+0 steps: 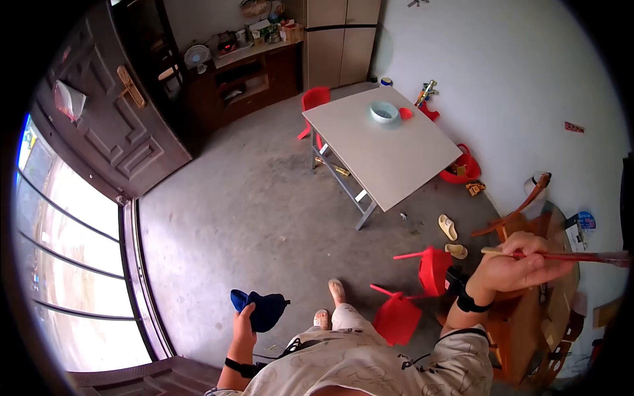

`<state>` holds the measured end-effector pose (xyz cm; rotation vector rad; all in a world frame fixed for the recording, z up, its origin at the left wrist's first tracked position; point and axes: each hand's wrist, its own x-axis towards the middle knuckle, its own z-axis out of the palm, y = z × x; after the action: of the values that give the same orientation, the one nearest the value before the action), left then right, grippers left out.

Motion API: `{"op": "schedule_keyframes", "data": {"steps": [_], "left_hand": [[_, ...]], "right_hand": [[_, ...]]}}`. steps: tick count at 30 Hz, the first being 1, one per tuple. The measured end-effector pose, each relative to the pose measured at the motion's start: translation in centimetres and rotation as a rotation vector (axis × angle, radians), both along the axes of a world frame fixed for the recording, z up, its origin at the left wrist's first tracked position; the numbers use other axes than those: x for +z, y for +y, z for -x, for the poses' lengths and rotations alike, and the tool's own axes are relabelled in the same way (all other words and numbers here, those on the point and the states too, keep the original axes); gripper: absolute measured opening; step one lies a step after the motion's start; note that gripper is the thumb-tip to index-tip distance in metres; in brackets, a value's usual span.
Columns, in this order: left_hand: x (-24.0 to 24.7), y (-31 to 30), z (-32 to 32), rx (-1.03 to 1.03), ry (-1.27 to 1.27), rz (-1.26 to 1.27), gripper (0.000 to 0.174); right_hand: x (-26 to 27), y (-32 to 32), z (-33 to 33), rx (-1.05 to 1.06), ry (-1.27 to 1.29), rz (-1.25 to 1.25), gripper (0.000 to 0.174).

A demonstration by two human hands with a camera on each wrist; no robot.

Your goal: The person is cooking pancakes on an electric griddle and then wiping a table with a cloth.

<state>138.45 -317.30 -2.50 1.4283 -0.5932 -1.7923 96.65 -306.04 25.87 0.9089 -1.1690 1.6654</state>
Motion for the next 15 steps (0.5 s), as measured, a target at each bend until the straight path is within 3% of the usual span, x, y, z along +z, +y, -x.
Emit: {"op": "schedule_keyframes", "data": {"steps": [5,15], "left_hand": [[0.4,-0.6,1.4,0.141,-0.023,-0.002,0.032],[-0.3,-4.1,6.2,0.218,0.023,-0.004,0.028]], "right_hand": [[-0.4,-6.6,1.7,0.115,0.064,0.013,0.059],[2.3,-20.5,5.5,0.373,0.098,0.063,0.053]]}}
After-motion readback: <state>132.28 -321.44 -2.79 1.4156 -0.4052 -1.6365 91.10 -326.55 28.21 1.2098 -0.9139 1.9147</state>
